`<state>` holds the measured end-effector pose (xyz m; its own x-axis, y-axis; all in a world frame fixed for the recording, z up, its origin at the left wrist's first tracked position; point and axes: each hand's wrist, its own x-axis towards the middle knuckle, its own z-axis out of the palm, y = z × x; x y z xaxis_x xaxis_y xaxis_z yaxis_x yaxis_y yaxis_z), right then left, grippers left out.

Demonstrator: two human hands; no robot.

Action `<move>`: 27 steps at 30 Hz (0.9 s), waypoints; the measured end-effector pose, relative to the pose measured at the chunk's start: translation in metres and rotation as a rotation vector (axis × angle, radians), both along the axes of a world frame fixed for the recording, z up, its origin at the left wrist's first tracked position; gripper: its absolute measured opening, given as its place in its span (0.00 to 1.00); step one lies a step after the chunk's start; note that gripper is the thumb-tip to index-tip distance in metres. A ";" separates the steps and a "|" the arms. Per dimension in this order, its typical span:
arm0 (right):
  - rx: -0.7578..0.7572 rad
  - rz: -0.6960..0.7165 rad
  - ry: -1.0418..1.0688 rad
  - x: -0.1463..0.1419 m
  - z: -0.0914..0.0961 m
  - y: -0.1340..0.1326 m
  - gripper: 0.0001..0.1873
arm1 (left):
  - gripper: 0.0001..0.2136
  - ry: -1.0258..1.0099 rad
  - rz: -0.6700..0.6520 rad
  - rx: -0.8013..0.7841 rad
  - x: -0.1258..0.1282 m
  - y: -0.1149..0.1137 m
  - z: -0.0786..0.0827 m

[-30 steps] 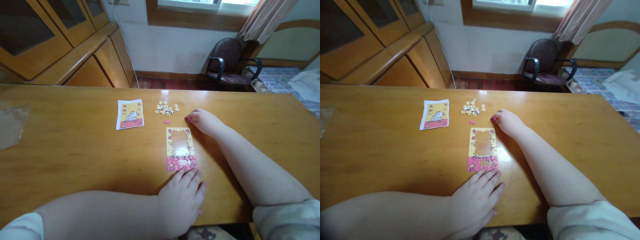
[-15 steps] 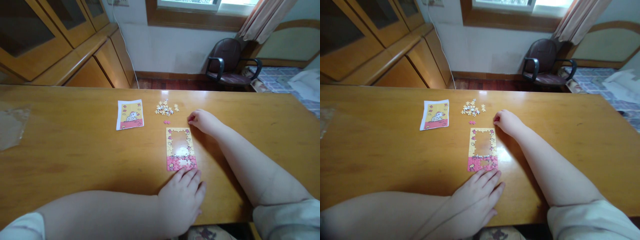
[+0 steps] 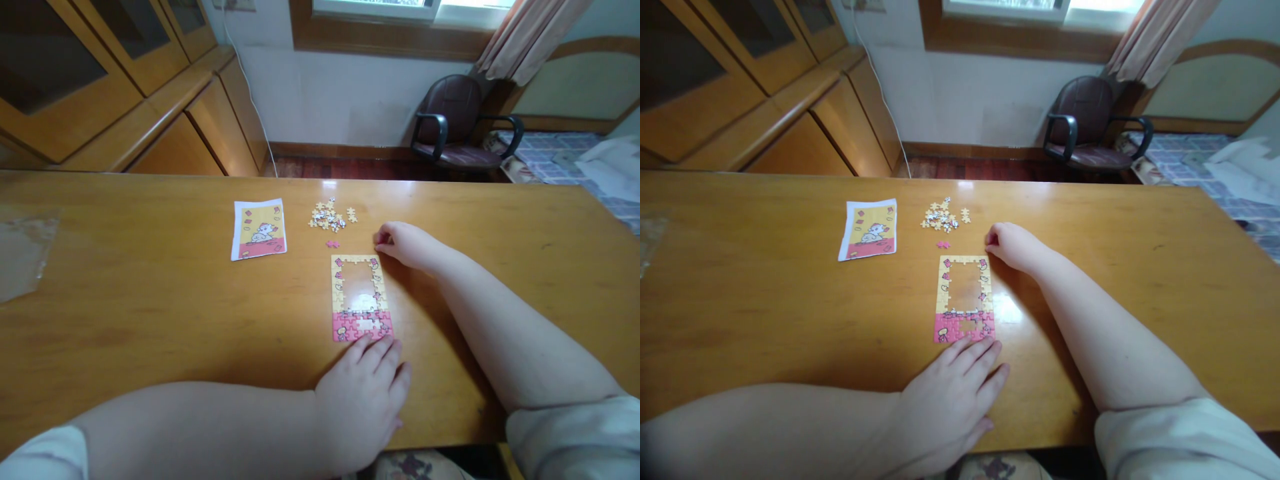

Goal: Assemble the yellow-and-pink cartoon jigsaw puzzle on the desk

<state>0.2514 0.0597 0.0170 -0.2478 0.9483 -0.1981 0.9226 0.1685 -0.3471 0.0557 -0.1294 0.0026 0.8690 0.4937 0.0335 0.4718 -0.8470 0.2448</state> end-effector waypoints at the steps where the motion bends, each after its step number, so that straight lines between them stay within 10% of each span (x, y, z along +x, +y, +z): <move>1: -0.011 -0.018 0.031 0.000 0.000 0.000 0.03 | 0.26 0.000 -0.003 -0.002 0.000 0.000 0.000; 15: -0.289 -0.147 0.538 -0.007 0.004 -0.005 0.10 | 0.26 -0.003 -0.005 0.010 0.002 0.001 -0.001; 27: -0.437 0.109 0.189 -0.026 0.042 -0.036 0.05 | 0.26 0.001 0.010 0.022 0.003 -0.001 -0.004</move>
<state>0.2250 0.0237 0.0589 -0.4112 0.7527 -0.5141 0.8219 0.0622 -0.5663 0.0586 -0.1306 -0.0011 0.8640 0.5017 0.0437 0.4806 -0.8473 0.2262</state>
